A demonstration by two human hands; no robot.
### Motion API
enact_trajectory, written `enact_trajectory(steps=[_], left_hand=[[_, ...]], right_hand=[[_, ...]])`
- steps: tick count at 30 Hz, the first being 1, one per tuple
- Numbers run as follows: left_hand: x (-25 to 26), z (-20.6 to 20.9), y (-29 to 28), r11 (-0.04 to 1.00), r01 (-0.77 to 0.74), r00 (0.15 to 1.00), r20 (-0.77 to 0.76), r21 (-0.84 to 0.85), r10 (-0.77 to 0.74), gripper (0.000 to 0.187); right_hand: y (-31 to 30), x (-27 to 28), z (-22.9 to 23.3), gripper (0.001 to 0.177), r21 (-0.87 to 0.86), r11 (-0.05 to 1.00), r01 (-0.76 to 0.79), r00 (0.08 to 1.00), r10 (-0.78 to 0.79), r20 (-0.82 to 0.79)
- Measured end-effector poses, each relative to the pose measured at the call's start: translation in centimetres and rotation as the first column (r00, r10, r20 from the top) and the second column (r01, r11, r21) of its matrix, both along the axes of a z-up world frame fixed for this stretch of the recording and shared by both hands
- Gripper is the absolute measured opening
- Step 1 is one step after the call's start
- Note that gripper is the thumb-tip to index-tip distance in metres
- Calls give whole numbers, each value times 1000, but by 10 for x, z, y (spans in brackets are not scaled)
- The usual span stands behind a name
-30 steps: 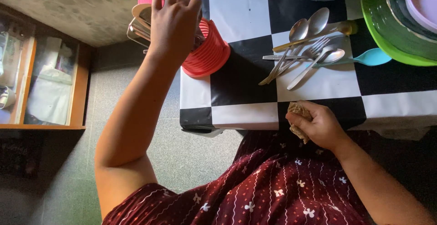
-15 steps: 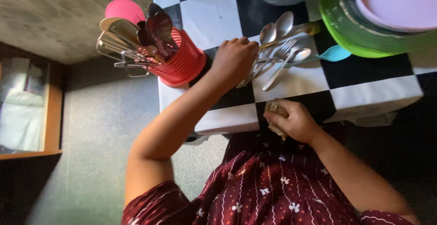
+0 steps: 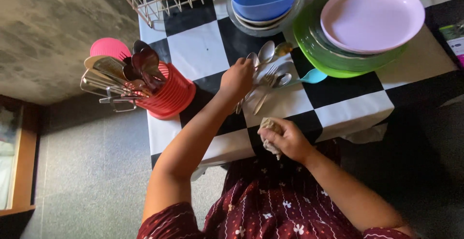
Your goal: Wiping and drying spoons and forks with a cloth
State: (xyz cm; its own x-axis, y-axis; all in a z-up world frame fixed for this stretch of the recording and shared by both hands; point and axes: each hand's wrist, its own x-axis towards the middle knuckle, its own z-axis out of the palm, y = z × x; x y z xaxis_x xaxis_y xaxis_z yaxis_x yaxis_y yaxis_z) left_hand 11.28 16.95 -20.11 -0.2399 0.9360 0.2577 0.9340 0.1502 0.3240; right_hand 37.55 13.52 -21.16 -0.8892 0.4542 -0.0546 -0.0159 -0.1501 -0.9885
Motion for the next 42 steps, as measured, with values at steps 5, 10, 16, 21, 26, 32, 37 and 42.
enact_trajectory(steps=[5,10,16,21,26,32,37,42], left_hand=[[12,-12,-38,984,-61,951,308,170,6,10],[76,5,-88,999,-53,205,979,7,4,11],[134,25,-120,985,48,414,894,168,-173,25],[143,43,-131,996,52,551,830,68,-85,24],[135,64,-136,999,47,633,774,1,-30,24],[131,62,-140,991,95,673,728,93,-133,22],[137,45,-140,969,118,696,678,217,-237,23],[141,70,-135,993,118,661,746,7,-84,28]], right_hand=[[28,3,26,24,-346,907,242,968,-251,20],[68,10,46,40,-570,818,78,808,-387,-445],[63,-1,57,58,-395,867,304,849,-435,-300],[66,2,47,31,-283,857,432,840,-496,-221],[71,7,53,14,173,775,607,784,-550,-287],[69,6,25,17,403,561,723,687,-641,-342],[60,10,35,18,-429,841,330,868,-449,-212],[77,30,45,13,-174,933,315,900,-352,-258]])
